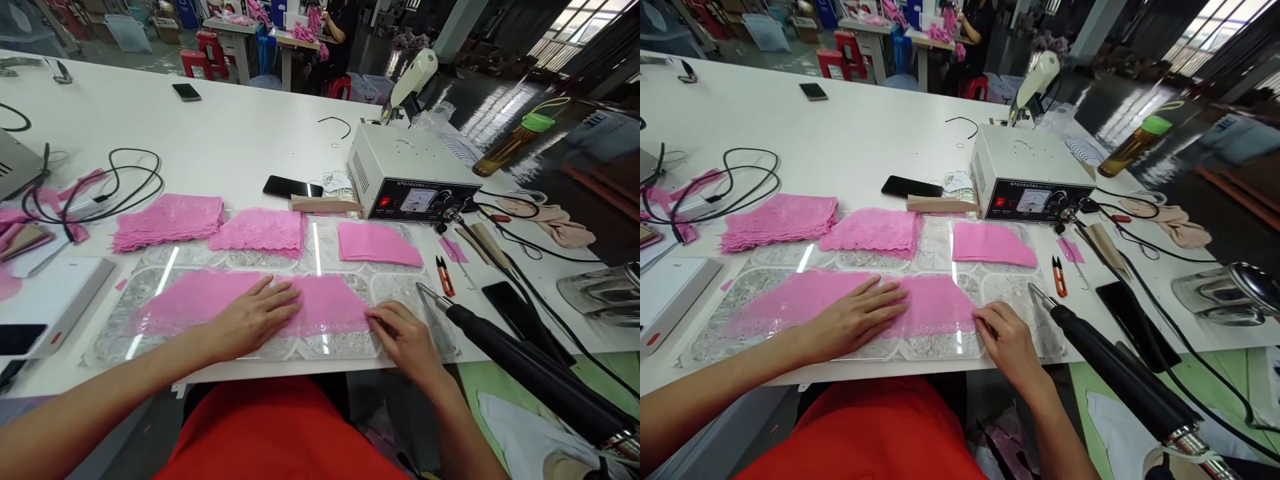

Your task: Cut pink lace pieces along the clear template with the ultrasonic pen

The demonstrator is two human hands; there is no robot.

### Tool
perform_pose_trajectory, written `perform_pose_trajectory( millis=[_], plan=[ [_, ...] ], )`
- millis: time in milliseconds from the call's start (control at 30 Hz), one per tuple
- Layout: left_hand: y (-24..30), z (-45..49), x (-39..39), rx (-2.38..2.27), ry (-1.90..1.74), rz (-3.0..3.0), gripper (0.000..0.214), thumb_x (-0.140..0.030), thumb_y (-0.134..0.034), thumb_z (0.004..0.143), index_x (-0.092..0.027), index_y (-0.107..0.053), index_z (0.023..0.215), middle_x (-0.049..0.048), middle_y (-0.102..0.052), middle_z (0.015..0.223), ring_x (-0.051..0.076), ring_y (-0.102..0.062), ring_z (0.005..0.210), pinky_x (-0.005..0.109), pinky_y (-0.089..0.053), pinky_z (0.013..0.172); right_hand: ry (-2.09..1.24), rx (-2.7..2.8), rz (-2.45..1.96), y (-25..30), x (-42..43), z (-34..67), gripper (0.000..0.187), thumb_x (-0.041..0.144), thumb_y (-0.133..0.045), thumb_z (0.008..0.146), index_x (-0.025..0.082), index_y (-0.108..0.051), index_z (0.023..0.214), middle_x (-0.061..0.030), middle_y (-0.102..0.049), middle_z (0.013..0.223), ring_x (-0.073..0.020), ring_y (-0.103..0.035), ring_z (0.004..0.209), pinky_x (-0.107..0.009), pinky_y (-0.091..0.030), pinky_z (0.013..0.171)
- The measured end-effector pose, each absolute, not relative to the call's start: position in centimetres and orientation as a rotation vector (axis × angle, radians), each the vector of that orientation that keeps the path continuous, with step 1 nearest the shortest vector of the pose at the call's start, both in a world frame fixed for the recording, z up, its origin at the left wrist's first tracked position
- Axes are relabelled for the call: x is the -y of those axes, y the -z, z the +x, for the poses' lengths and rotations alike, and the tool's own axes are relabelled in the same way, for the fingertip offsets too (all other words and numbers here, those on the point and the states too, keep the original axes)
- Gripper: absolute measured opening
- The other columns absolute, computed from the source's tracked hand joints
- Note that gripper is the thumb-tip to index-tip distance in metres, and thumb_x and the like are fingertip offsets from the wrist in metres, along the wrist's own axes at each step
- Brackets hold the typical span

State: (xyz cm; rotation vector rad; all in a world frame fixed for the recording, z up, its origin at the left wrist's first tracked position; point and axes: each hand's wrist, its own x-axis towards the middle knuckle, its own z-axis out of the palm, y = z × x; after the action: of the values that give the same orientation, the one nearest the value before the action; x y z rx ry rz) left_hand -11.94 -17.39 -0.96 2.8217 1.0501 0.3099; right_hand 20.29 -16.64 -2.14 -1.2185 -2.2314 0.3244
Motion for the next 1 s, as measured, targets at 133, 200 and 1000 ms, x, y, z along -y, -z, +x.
perform_pose_trajectory(
  millis=[133,200,1000],
  plan=[
    [1.0,-11.9,17.3,-0.996,-0.249,2.798,0.039,-0.024,-0.039,0.101,-0.025,-0.050,0.138,0.0055,-0.046,0.146,0.023,-0.035,0.141,0.047,-0.018,0.119,-0.357,2.203,-1.228,2.1,16.4,20.4,0.013,0.018,-0.054,0.089,0.022,-0.065,0.091,-0.0030,-0.065,0.085,-0.0136,-0.064,0.080,-0.026,-0.054,0.070],
    [1.0,-12.0,17.3,-0.981,-0.263,2.798,0.039,-0.024,-0.040,0.101,-0.025,-0.049,0.138,0.0061,-0.046,0.147,0.024,-0.035,0.141,0.050,-0.018,0.119,-0.358,2.182,-1.220,2.0,16.5,20.5,0.013,0.017,-0.053,0.089,0.022,-0.065,0.092,-0.0029,-0.065,0.085,-0.0132,-0.064,0.080,-0.025,-0.054,0.070],
    [-0.1,-9.4,14.1,-1.581,-0.456,2.422,0.014,-0.028,-0.060,0.087,-0.015,-0.067,0.089,0.0068,-0.063,0.087,0.021,-0.059,0.081,0.035,-0.047,0.073,-0.079,2.144,-1.157,3.1,17.4,20.6,0.017,0.012,-0.056,0.085,0.022,-0.063,0.096,-0.0050,-0.063,0.091,-0.0144,-0.065,0.083,-0.026,-0.056,0.070]
  ],
)
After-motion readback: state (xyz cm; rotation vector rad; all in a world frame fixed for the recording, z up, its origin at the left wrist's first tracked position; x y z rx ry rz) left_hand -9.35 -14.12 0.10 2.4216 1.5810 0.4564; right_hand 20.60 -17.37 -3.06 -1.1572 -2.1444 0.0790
